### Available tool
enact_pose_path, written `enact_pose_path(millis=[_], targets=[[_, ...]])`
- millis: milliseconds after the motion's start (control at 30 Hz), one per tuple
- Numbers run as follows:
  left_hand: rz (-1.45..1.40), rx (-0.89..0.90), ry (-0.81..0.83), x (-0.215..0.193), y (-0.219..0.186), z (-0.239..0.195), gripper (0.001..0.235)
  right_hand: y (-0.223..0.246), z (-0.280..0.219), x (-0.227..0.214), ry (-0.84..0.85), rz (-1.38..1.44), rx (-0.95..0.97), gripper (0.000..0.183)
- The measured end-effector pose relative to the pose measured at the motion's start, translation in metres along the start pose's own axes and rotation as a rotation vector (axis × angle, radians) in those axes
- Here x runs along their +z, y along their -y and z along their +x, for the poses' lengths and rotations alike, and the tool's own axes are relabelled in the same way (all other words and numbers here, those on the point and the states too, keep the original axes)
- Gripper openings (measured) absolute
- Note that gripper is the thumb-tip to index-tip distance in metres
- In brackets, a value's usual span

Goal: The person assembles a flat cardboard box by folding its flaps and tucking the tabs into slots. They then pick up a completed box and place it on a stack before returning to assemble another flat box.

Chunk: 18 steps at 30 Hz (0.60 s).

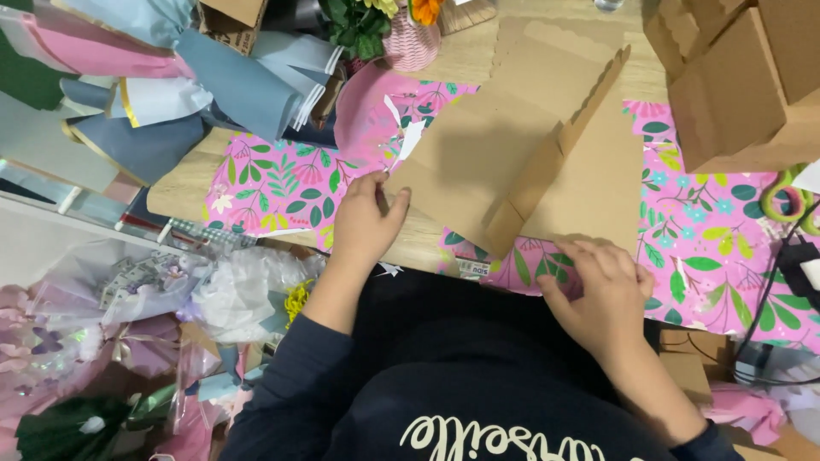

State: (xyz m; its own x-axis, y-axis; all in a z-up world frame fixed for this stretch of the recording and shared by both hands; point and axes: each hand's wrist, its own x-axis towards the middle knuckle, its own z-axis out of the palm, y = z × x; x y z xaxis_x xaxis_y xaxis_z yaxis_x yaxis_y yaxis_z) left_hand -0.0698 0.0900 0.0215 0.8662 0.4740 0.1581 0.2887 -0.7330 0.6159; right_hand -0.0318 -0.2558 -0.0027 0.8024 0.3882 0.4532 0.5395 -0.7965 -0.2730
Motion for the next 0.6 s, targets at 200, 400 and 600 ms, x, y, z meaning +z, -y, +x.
enact_pose_path(millis=[200, 400, 600], targets=[[0.002, -0.085, 0.055, 0.012, 0.0, 0.009, 0.027, 0.015, -0.006, 0.012, 0.009, 0.075, -0.037, 0.05], [-0.226, -0.091, 0.098, 0.024, -0.05, -0.042, 0.021, 0.003, 0.003, 0.005, -0.057, 0.131, 0.103, 0.079], [-0.432, 0.311, 0.037, 0.031, -0.085, -0.101, 0.035, -0.035, 0.019, -0.012, -0.057, -0.015, 0.18, 0.045]])
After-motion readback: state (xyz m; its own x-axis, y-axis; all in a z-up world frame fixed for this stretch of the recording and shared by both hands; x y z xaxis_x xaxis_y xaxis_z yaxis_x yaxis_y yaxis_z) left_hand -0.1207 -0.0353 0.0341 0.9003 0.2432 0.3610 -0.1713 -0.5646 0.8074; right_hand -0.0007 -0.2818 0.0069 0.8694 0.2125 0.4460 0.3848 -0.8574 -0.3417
